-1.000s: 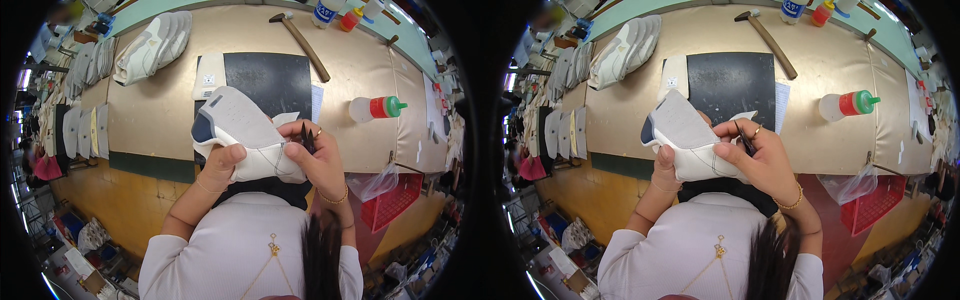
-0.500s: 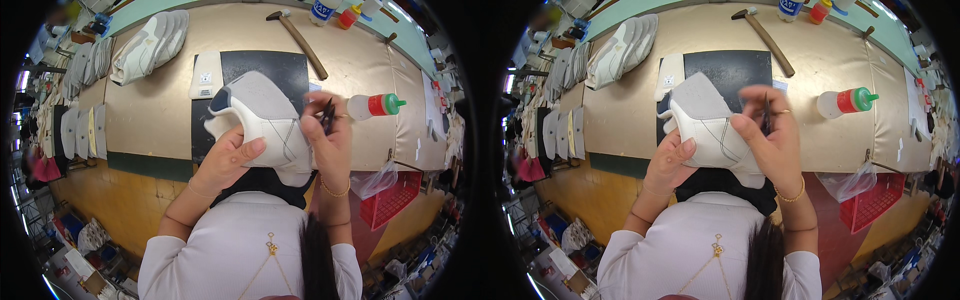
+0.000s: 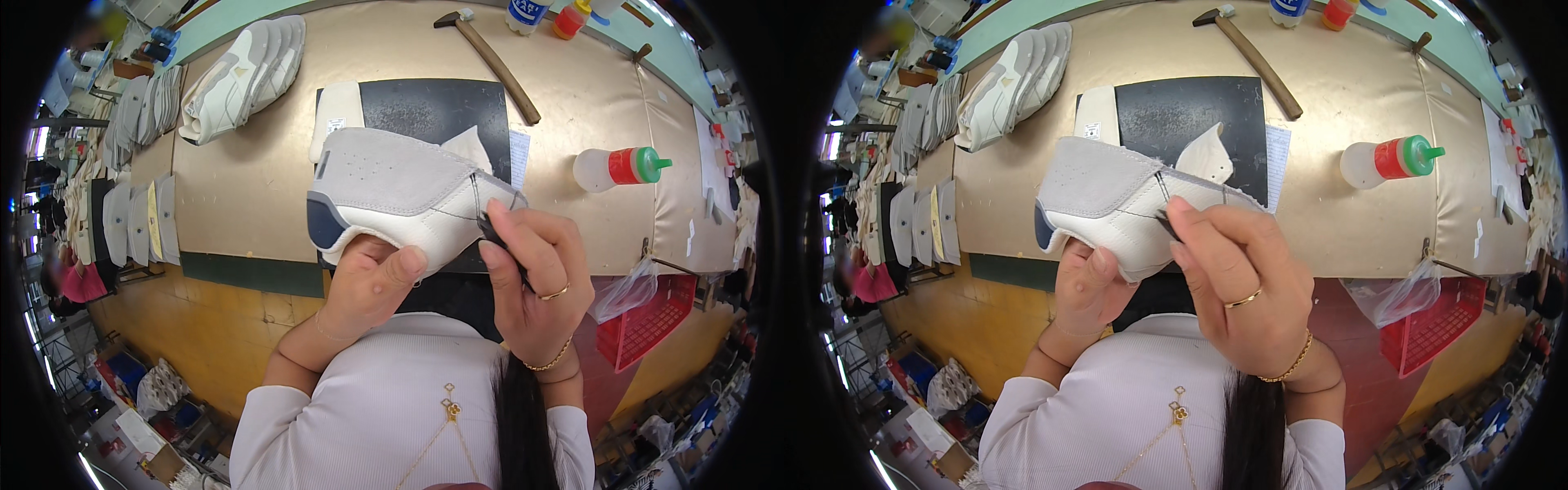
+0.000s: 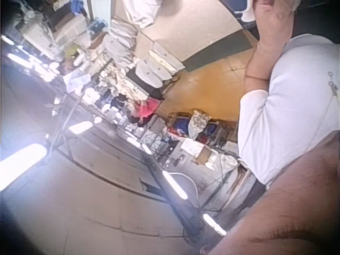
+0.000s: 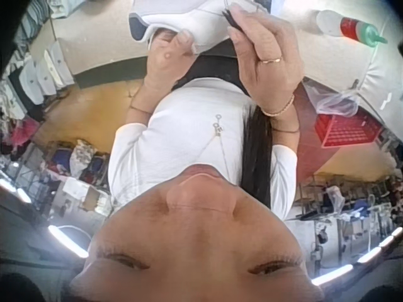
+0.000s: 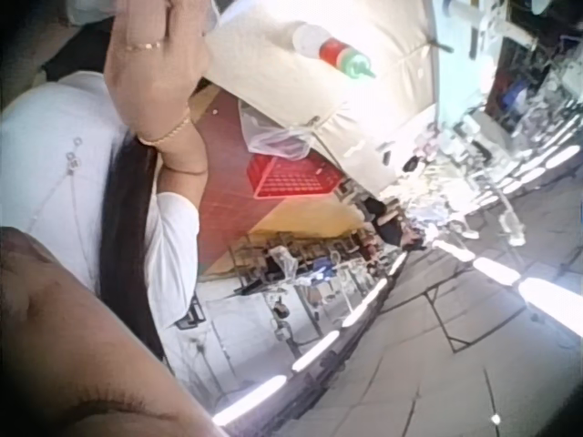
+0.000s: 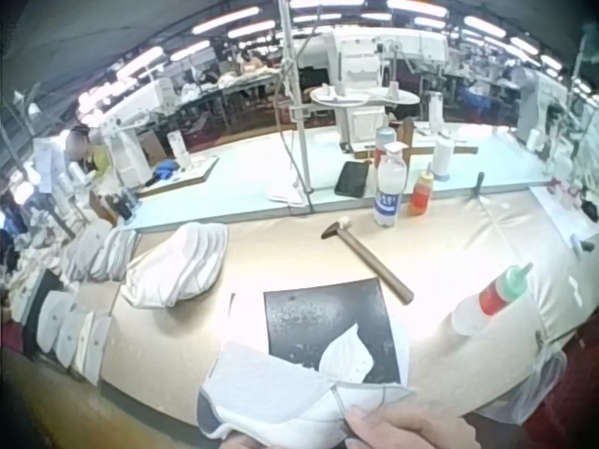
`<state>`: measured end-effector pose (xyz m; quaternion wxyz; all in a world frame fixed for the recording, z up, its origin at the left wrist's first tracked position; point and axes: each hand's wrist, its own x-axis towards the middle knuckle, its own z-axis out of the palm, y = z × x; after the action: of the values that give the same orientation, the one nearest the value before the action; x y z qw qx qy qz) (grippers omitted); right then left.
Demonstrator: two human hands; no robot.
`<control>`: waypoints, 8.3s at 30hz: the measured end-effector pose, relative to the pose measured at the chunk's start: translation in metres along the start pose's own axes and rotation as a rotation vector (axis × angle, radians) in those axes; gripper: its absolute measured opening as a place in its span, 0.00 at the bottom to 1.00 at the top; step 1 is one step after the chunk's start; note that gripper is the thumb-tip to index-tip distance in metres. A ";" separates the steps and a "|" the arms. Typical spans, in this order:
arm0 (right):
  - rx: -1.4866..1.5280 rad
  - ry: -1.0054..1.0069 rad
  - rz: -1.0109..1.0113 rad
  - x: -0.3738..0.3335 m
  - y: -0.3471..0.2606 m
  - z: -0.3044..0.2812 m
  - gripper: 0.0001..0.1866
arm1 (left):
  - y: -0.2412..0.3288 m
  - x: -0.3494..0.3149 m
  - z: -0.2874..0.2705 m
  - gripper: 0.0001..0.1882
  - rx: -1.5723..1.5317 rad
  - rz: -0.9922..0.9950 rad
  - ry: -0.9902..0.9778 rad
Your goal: The person trims excess fabric and threads from the interior lining of a white sneaker using small scissors. They repeatedly reposition the shoe and cut along the inner edges to remove loose material.
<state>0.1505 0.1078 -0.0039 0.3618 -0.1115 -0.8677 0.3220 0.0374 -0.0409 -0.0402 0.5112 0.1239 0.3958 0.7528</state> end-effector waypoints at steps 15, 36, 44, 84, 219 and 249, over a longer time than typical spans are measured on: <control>-0.011 -0.024 0.003 0.008 -0.001 -0.004 0.20 | 0.004 -0.006 0.002 0.33 0.015 0.050 -0.002; 0.047 0.032 0.111 0.003 0.005 -0.012 0.22 | -0.002 -0.007 -0.003 0.37 0.114 0.091 0.009; 0.479 -0.381 0.477 0.006 0.033 -0.019 0.14 | -0.002 0.014 -0.008 0.32 0.021 0.119 0.000; 1.101 0.010 0.885 -0.018 0.054 0.011 0.08 | 0.008 0.029 -0.019 0.13 0.265 0.215 0.155; 0.601 -0.067 0.523 -0.013 0.029 -0.001 0.14 | 0.008 0.026 0.029 0.43 0.235 0.023 -0.059; 0.213 -0.395 0.130 -0.001 0.056 0.013 0.10 | 0.016 0.032 0.004 0.37 0.353 -0.298 -0.128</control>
<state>0.1400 0.1443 -0.0477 0.1734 -0.0631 -0.8737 0.4502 0.0148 -0.0136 -0.0332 0.6111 0.1988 0.5021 0.5787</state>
